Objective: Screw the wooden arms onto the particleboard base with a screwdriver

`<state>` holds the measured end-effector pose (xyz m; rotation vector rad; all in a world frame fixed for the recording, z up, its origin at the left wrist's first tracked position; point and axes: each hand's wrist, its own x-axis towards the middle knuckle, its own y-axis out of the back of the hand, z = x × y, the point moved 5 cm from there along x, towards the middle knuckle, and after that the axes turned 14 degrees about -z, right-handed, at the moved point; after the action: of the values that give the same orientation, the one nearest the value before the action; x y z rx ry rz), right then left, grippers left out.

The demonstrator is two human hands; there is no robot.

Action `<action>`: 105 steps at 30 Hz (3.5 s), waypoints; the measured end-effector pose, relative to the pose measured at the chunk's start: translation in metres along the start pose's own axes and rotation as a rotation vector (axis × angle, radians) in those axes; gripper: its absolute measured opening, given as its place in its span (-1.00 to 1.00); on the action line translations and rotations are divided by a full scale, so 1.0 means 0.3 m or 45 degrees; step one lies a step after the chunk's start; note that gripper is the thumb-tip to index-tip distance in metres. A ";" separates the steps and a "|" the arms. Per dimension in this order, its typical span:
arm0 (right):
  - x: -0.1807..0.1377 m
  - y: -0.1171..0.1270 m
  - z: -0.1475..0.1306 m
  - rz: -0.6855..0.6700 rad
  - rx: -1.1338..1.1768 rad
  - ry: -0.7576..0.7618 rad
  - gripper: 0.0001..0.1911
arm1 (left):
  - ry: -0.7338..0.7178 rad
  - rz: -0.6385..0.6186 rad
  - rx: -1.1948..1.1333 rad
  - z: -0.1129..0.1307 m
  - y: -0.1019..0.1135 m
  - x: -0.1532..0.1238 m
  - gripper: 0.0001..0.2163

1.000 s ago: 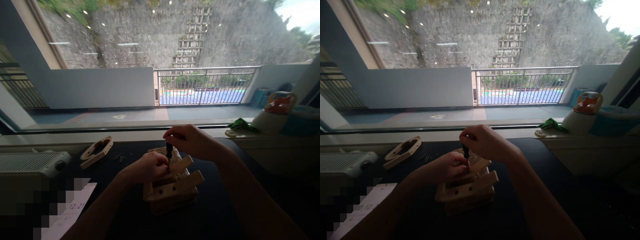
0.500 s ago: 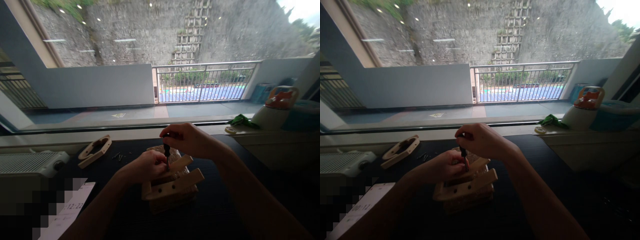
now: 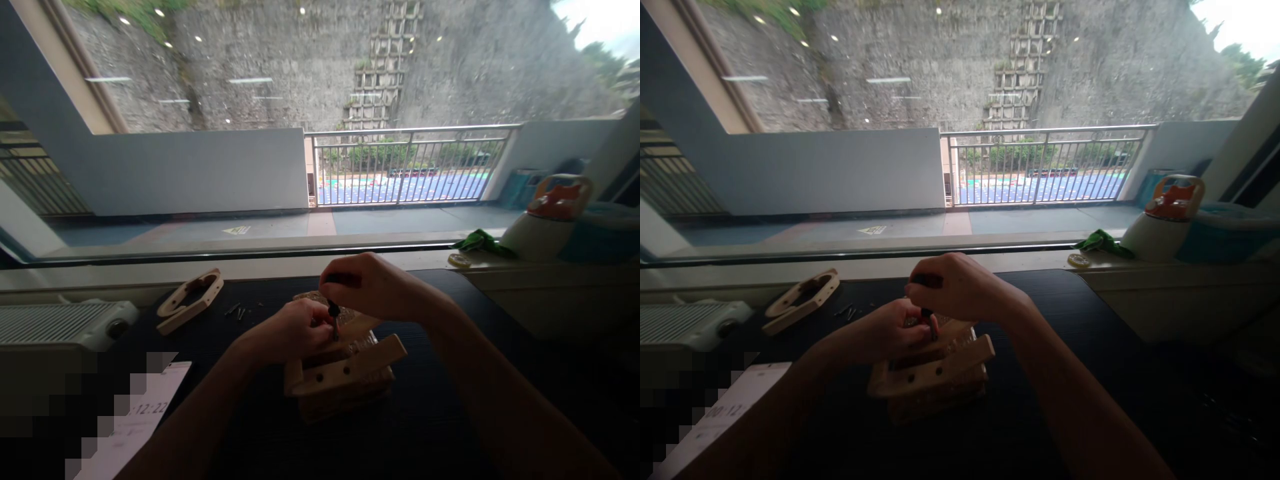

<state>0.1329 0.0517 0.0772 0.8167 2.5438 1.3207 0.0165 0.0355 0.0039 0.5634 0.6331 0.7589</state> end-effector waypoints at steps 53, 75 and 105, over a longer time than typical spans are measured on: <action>-0.013 0.015 -0.010 0.173 -0.311 -0.090 -0.72 | -0.031 0.016 0.056 0.011 -0.004 0.002 -0.80; -0.021 0.019 -0.027 0.176 -0.296 -0.065 -0.76 | -0.014 0.023 0.085 0.011 -0.002 0.000 -0.79; -0.030 0.019 -0.061 0.085 -0.333 0.026 -0.72 | 0.013 0.008 0.011 -0.004 -0.006 0.005 -0.78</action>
<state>0.1357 0.0365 0.0917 0.8438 2.3082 1.6450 0.0173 0.0359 0.0016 0.5700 0.6450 0.7655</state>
